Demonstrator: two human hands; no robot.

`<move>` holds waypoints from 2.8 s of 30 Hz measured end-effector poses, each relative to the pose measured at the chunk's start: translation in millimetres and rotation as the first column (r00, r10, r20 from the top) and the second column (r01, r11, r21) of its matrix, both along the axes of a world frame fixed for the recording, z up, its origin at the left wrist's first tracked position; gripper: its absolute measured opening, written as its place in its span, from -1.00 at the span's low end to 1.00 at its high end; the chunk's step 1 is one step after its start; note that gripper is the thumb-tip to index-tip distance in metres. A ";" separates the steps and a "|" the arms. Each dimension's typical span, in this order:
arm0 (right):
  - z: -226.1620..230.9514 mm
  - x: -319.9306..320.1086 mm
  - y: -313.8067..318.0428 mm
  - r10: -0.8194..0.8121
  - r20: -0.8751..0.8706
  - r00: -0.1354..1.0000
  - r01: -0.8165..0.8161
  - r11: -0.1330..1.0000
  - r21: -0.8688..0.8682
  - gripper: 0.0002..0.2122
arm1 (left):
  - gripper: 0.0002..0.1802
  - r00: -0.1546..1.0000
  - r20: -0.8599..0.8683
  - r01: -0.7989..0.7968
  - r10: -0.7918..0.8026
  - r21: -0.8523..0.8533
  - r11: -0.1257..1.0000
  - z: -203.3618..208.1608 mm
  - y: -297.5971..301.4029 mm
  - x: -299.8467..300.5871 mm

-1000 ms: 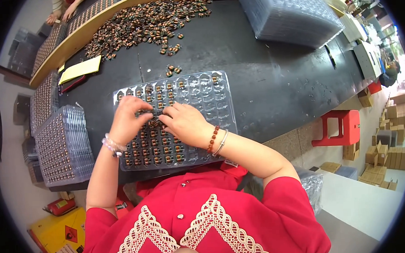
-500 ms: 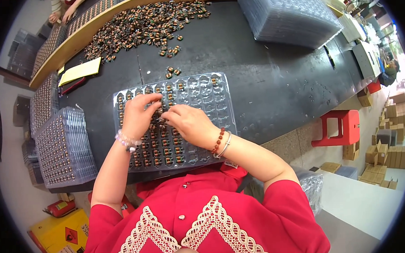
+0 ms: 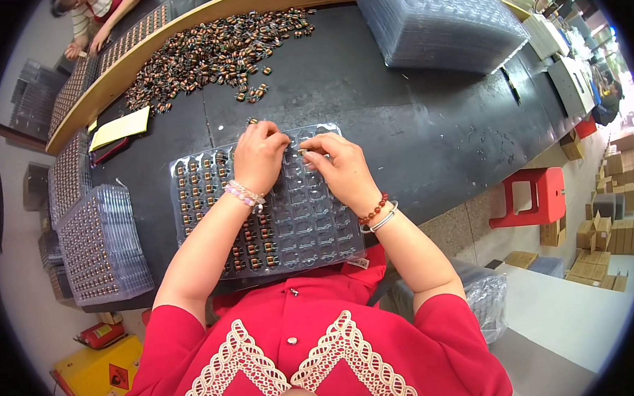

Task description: The person sets aside a filled tray, takes an empty plastic tray from a stack, and places electronic components into the slots of the tray by hand.

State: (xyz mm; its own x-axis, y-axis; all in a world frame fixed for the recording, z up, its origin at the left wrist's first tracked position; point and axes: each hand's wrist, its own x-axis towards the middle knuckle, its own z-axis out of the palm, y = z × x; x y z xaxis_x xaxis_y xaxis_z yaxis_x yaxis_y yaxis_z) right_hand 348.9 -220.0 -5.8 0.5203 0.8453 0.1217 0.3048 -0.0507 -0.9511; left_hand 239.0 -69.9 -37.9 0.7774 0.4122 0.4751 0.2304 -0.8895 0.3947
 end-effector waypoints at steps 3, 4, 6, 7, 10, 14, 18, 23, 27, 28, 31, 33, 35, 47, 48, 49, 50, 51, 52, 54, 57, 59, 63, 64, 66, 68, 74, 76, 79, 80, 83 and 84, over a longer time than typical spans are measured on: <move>-11.4 5.8 -3.3 -0.027 0.078 0.997 0.025 0.999 0.026 -0.86 | -0.96 0.999 -0.033 0.003 -0.008 -0.147 0.989 -0.6 3.6 -0.9; -12.8 7.6 -2.4 -0.036 0.080 0.996 0.034 0.999 0.038 -0.87 | -0.95 0.998 -0.050 0.017 -0.026 -0.173 0.985 0.4 6.6 0.5; -10.7 8.1 -0.4 -0.070 0.084 0.994 0.068 0.997 0.020 -0.88 | -0.94 0.997 -0.065 0.030 -0.044 -0.199 0.979 1.3 8.5 0.8; -9.7 8.7 0.9 -0.103 0.089 0.991 0.104 0.995 0.001 -0.88 | -0.92 0.996 -0.056 0.056 -0.063 -0.119 0.991 1.8 7.7 0.2; -13.0 14.3 12.5 -0.133 0.477 0.869 0.113 0.991 0.071 -0.87 | -0.90 0.992 -0.072 0.097 -0.100 -0.039 0.995 6.4 11.3 -4.6; -21.3 22.5 24.1 -0.085 0.567 0.819 0.083 0.996 0.029 -0.84 | -0.88 0.981 -0.160 0.093 -0.113 -0.129 0.987 14.9 15.2 -13.2; -29.0 24.2 26.6 -0.072 0.568 0.820 0.082 0.997 0.008 -0.86 | -0.90 0.998 -0.049 0.022 -0.031 -0.172 0.985 9.1 18.9 -14.7; -35.5 19.9 26.6 -0.109 0.668 0.737 0.053 0.993 0.103 -0.88 | -0.88 0.995 -0.082 0.041 -0.051 -0.119 0.992 2.7 12.5 -6.6; -37.9 20.6 27.6 -0.115 0.636 0.763 0.068 0.993 0.098 -0.88 | -0.86 0.999 -0.045 -0.008 0.001 -0.170 0.985 7.0 7.4 -5.4; -37.1 22.9 24.0 -0.093 0.669 0.737 0.062 0.996 0.071 -0.88 | -0.86 0.999 -0.046 -0.014 0.007 -0.169 0.986 9.9 9.1 -10.1; -34.6 23.7 21.9 -0.063 0.698 0.713 0.058 0.998 0.031 -0.88 | -0.84 0.990 0.048 -0.131 0.136 -0.104 0.986 21.6 25.2 -41.3; -34.0 20.4 23.1 -0.134 0.714 0.687 0.119 0.990 0.072 -0.90 | -0.83 0.966 -0.030 -0.257 0.255 -0.101 0.961 22.4 35.8 -66.2; -32.2 20.1 24.0 -0.098 0.716 0.691 0.100 0.994 0.040 -0.89 | -0.83 0.955 -0.106 -0.286 0.276 -0.098 0.953 17.0 39.3 -79.3; -4.5 -97.1 42.9 0.333 0.767 0.548 -0.355 0.923 -0.147 -0.68 | -0.79 0.985 -0.050 -0.174 0.168 -0.165 0.971 0.9 47.9 -94.3; -7.8 -98.3 42.1 0.332 0.769 0.546 -0.353 0.924 -0.147 -0.68 | -0.77 0.988 -0.054 -0.149 0.142 -0.166 0.975 -1.9 50.6 -98.4; -12.1 -97.2 41.3 0.342 0.786 0.516 -0.362 0.918 -0.162 -0.69 | -0.77 0.989 -0.051 -0.148 0.141 -0.166 0.975 0.0 50.0 -98.6; -15.2 -96.0 40.4 0.351 0.801 0.485 -0.370 0.912 -0.176 -0.70 | -0.77 0.989 -0.071 -0.138 0.129 -0.140 0.980 2.3 49.5 -98.6; -17.4 -94.6 39.2 0.350 0.803 0.482 -0.368 0.913 -0.177 -0.70 | -0.77 0.989 -0.091 -0.127 0.117 -0.116 0.985 3.9 49.5 -97.7; -16.2 -94.5 37.6 0.387 0.797 0.463 -0.390 0.897 -0.209 -0.71 | -0.78 0.988 -0.094 -0.130 0.118 -0.126 0.984 4.5 50.4 -95.6; -14.2 -96.0 35.9 0.400 0.799 0.450 -0.417 0.885 -0.208 -0.75 | -0.79 0.990 -0.077 -0.129 0.119 -0.138 0.982 6.4 51.7 -95.8; -12.9 -94.9 29.6 0.431 0.767 0.475 -0.458 0.866 -0.202 -0.75 | -0.81 0.990 -0.010 -0.143 0.143 -0.155 0.977 6.5 50.3 -92.2; -5.2 -91.2 22.5 0.412 0.777 0.476 -0.449 0.874 -0.188 -0.76 | -0.82 0.998 0.039 -0.045 0.054 -0.205 0.978 18.6 35.7 -81.3; -6.0 -81.6 6.3 0.401 0.613 0.681 -0.425 0.898 -0.116 -0.79 | -0.94 0.999 0.025 -0.014 0.028 -0.446 0.895 17.3 11.8 -54.5; -1.8 -79.2 2.5 0.363 0.479 0.799 -0.374 0.924 -0.077 -0.79 | -0.94 0.999 0.022 -0.014 0.027 -0.446 0.895 11.4 12.1 -52.1; -0.3 -72.5 -3.0 0.266 0.176 0.948 -0.260 0.964 -0.053 -0.79 | -0.89 0.999 -0.025 -0.036 0.030 -0.282 0.959 0.4 14.5 -47.8; -4.6 -57.2 -5.2 0.139 0.134 0.981 -0.132 0.990 -0.056 -0.80 | -0.86 0.996 -0.071 -0.067 0.051 -0.250 0.966 4.2 12.1 -43.0; -10.5 -22.1 17.2 0.005 0.353 0.935 0.004 1.000 -0.024 -0.86 | -0.83 0.999 -0.031 -0.050 0.043 -0.294 0.955 33.6 31.3 -78.2; -20.1 -13.7 23.1 0.027 0.490 0.871 -0.044 0.999 0.022 -0.87 | -0.80 0.984 -0.143 0.058 -0.104 -0.292 0.955 39.6 32.2 -101.6; -31.0 -2.9 25.1 0.079 0.650 0.756 -0.126 0.992 0.027 -0.89 | -0.74 0.949 -0.240 0.143 -0.207 -0.257 0.956 37.5 19.6 -116.8; -34.2 0.7 25.5 0.100 0.721 0.686 -0.137 0.991 -0.007 -0.88 | -0.73 0.954 -0.228 0.135 -0.193 -0.248 0.959 34.3 15.7 -118.2; -29.0 3.4 25.1 0.201 0.791 0.577 -0.178 0.977 -0.118 -0.82 | -0.72 0.960 -0.219 0.120 -0.174 -0.240 0.963 29.7 12.7 -121.8; -24.6 -0.1 23.1 0.243 0.797 0.552 -0.167 0.969 -0.180 -0.80 | -0.72 0.960 -0.225 0.113 -0.169 -0.239 0.964 28.7 12.5 -122.2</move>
